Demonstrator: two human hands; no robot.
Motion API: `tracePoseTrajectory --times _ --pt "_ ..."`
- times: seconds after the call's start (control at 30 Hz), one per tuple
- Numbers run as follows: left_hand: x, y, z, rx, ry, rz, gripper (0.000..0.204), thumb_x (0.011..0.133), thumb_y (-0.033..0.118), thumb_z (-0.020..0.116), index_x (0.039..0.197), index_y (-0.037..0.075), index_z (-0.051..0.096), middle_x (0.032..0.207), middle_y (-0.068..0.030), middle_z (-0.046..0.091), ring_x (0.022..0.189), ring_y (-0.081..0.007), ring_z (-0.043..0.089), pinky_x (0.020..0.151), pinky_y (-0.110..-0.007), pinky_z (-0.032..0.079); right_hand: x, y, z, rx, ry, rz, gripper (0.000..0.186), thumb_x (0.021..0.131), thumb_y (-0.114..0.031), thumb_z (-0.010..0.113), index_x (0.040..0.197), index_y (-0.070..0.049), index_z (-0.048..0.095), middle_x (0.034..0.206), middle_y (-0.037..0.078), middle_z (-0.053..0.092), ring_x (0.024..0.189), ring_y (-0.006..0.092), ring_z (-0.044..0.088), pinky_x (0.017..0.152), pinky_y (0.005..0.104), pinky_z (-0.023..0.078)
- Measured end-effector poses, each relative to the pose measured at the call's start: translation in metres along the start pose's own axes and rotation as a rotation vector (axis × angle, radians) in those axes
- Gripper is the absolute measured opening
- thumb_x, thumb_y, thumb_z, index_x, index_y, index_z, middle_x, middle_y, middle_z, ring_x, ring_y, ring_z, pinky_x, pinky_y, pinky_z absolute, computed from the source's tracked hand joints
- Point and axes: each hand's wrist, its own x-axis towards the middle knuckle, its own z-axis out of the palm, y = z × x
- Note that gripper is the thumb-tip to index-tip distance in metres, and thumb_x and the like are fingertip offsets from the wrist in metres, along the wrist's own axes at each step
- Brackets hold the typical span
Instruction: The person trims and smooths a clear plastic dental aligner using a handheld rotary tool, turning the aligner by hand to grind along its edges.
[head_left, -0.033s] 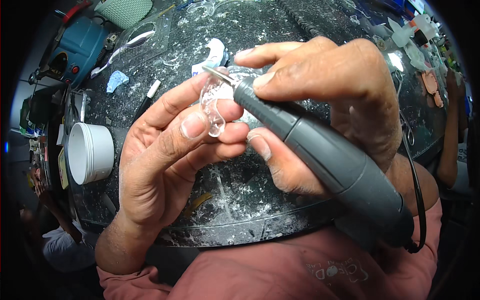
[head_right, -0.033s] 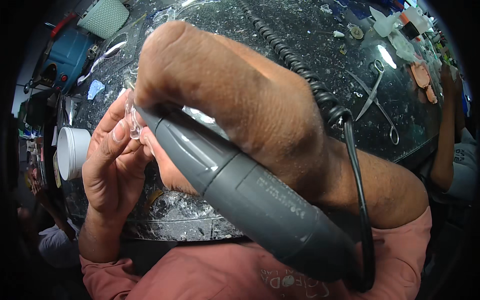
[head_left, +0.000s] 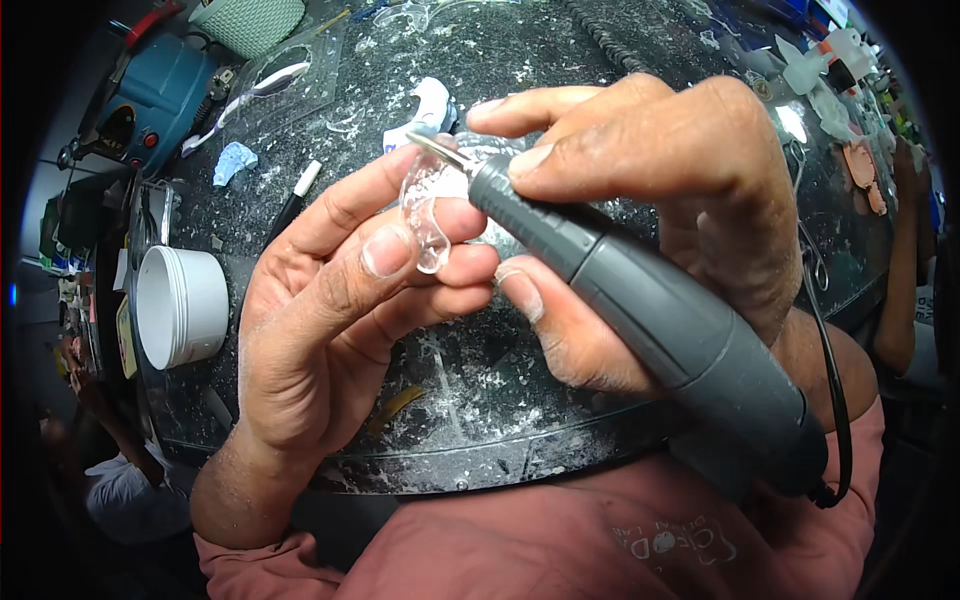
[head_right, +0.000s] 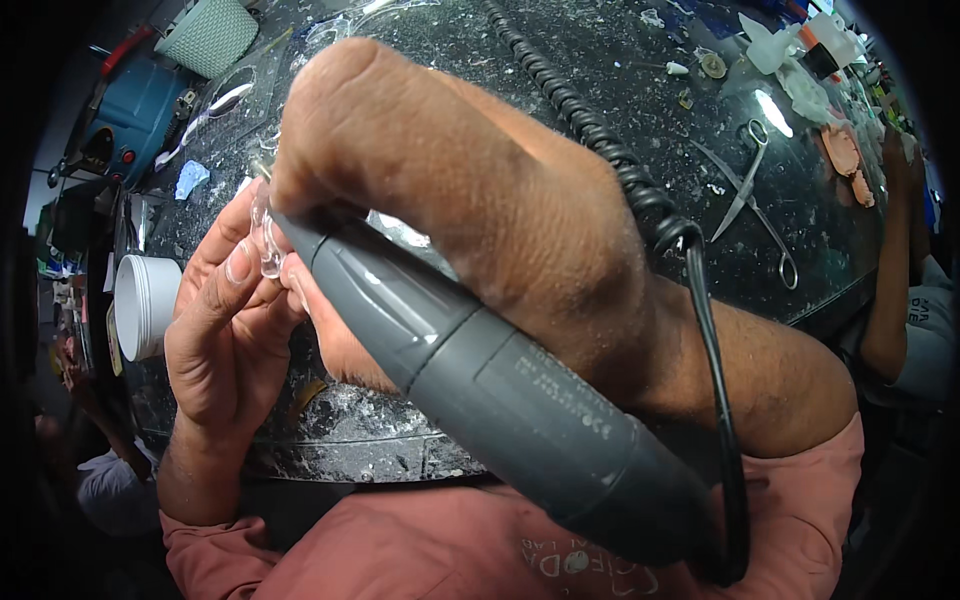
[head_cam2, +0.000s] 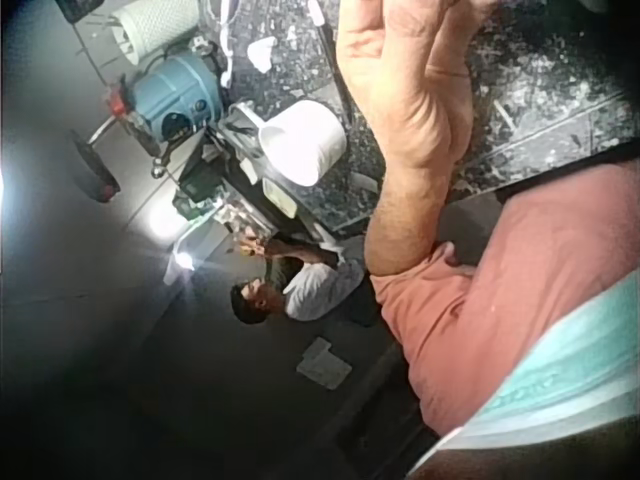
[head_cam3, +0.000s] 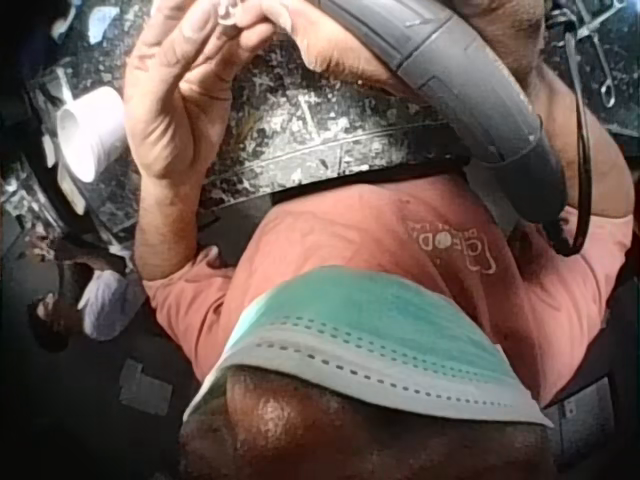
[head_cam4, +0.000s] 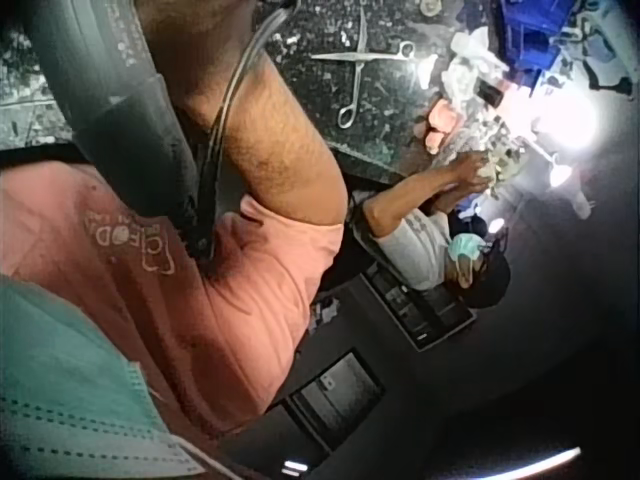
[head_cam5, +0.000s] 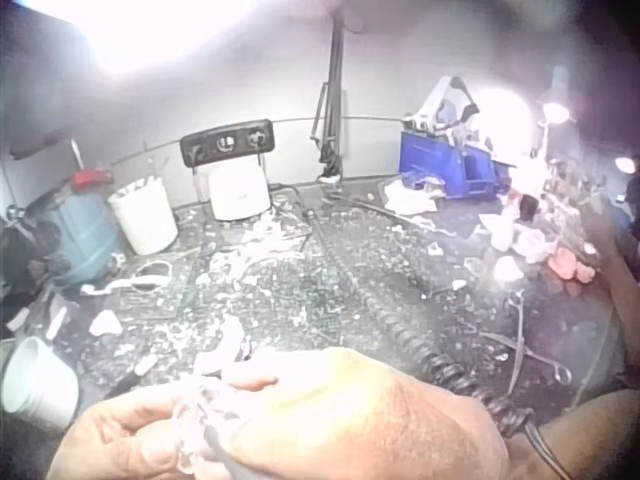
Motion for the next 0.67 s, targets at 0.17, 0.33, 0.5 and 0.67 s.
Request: tracePoseTrajectory --times 0.17,0.33,0.5,0.67 --pt "0.002 -0.001 -0.001 -0.003 -0.019 0.028 0.047 0.087 0.007 0.051 0.129 -0.005 0.034 0.118 -0.0173 0.053 0.105 -0.0215 0.057 0.085 -0.029 0.051 0.013 -0.002 -0.012 -0.152 -0.249 -0.015 0.034 0.059 0.004 0.069 0.092 0.002 0.058 0.080 0.013 0.059 0.078 0.0197 0.060 0.085 0.0540 0.047" --pt "0.002 -0.002 0.002 -0.009 0.008 0.048 0.048 0.085 0.003 0.052 0.129 -0.005 0.033 0.117 -0.0170 0.052 0.103 -0.0209 0.058 0.085 -0.030 0.051 0.011 -0.003 -0.005 -0.093 -0.247 0.010 0.035 0.061 0.005 0.068 0.094 0.002 0.056 0.081 0.013 0.058 0.077 0.0194 0.060 0.085 0.0554 0.047" --pt "0.003 -0.003 0.004 -0.008 0.002 0.044 0.047 0.084 0.002 0.053 0.127 -0.005 0.034 0.115 -0.0165 0.053 0.101 -0.0206 0.058 0.083 -0.028 0.052 0.002 -0.001 -0.008 -0.128 -0.147 -0.026 0.037 0.063 0.005 0.069 0.097 0.001 0.054 0.082 0.011 0.056 0.078 0.0190 0.059 0.085 0.0565 0.047" --pt "0.001 -0.002 0.001 0.005 0.016 0.037 0.048 0.084 0.002 0.053 0.128 -0.004 0.034 0.115 -0.0163 0.053 0.101 -0.0209 0.059 0.083 -0.028 0.052 0.002 0.001 -0.004 -0.077 -0.127 -0.022 0.037 0.063 0.004 0.068 0.097 0.000 0.053 0.083 0.010 0.054 0.078 0.0186 0.058 0.086 0.0574 0.046"
